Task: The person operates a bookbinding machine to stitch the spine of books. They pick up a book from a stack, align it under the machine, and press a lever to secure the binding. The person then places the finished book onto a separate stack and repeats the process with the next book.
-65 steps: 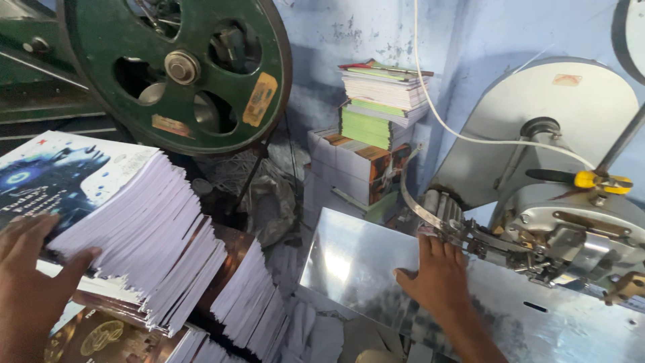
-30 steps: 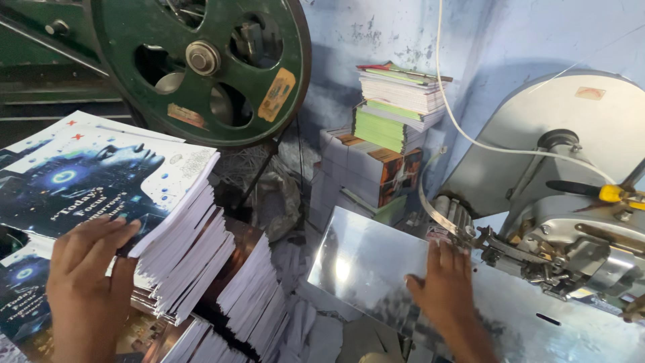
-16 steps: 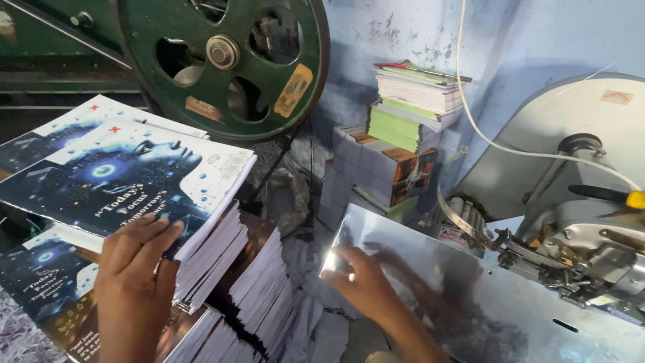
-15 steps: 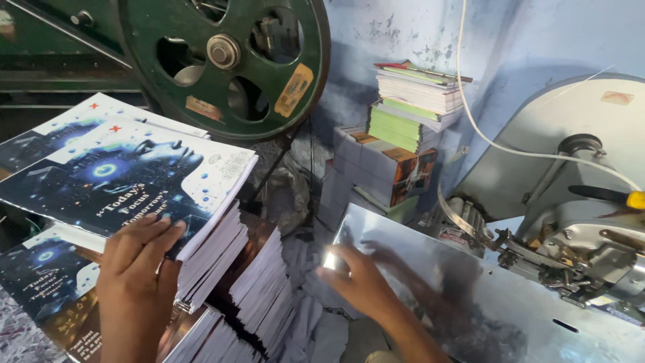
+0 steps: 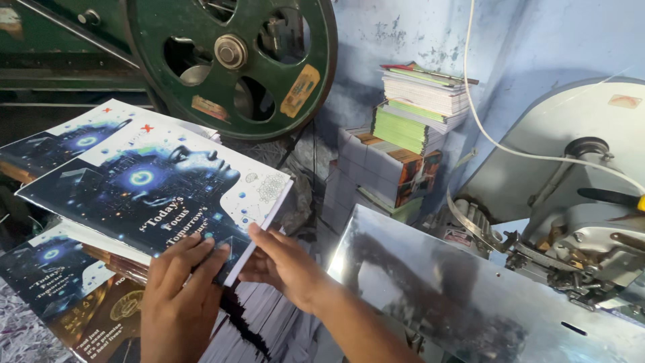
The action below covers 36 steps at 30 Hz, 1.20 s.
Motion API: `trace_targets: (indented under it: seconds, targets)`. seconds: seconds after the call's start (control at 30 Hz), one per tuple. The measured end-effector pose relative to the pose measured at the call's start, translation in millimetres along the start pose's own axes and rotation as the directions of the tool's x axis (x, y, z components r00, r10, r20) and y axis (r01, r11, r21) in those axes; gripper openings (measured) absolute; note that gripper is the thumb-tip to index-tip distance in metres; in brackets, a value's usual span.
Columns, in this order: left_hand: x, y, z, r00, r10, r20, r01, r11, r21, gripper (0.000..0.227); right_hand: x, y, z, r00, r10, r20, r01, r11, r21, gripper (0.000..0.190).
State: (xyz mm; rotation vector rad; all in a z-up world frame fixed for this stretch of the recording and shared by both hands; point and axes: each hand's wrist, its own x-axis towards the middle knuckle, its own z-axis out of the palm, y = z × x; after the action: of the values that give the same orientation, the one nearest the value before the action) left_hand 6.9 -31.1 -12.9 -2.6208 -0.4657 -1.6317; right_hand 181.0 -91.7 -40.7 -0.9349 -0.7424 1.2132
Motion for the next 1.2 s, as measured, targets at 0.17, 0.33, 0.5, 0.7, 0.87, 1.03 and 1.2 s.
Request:
trace_targets:
  seconds: [0.17,0.33,0.5,0.7,0.87,1.03,1.2]
  targets:
    - [-6,-3,6,0.999,0.031,-0.032,-0.031,0.999,0.008,0.044,2,0,10,0.995,-0.096,-0.033,0.099,0.988,0.115,0.049]
    - [-18,-3,13,0.998,0.059,0.005,-0.059,0.995,0.081,0.042,-4,1,4,0.988,-0.086,-0.126,0.111,0.971,0.213,0.042]
    - [-25,-7,20,0.998,0.067,0.001,-0.066,0.989,0.136,0.043,-21,5,-16,0.968,-0.036,-0.247,0.099,0.963,0.249,0.042]
    - [-24,-16,23,0.996,0.091,-0.016,-0.089,0.990,0.112,0.044,-50,3,-46,0.964,-0.098,-0.247,0.140,0.977,0.160,0.042]
    - [-28,-12,35,0.999,0.040,-0.012,-0.040,0.997,0.067,0.050,-76,0,-71,0.943,-0.072,-0.323,0.123,0.982,0.141,0.043]
    - [-29,-9,53,0.998,0.064,0.026,-0.065,0.998,0.012,0.048,-100,2,-104,0.911,-0.084,-0.404,0.133,0.986,0.096,0.046]
    - [-35,4,72,0.999,0.023,0.041,-0.021,0.999,-0.045,0.053,-127,12,-140,0.873,-0.110,-0.475,0.152,0.987,0.050,0.050]
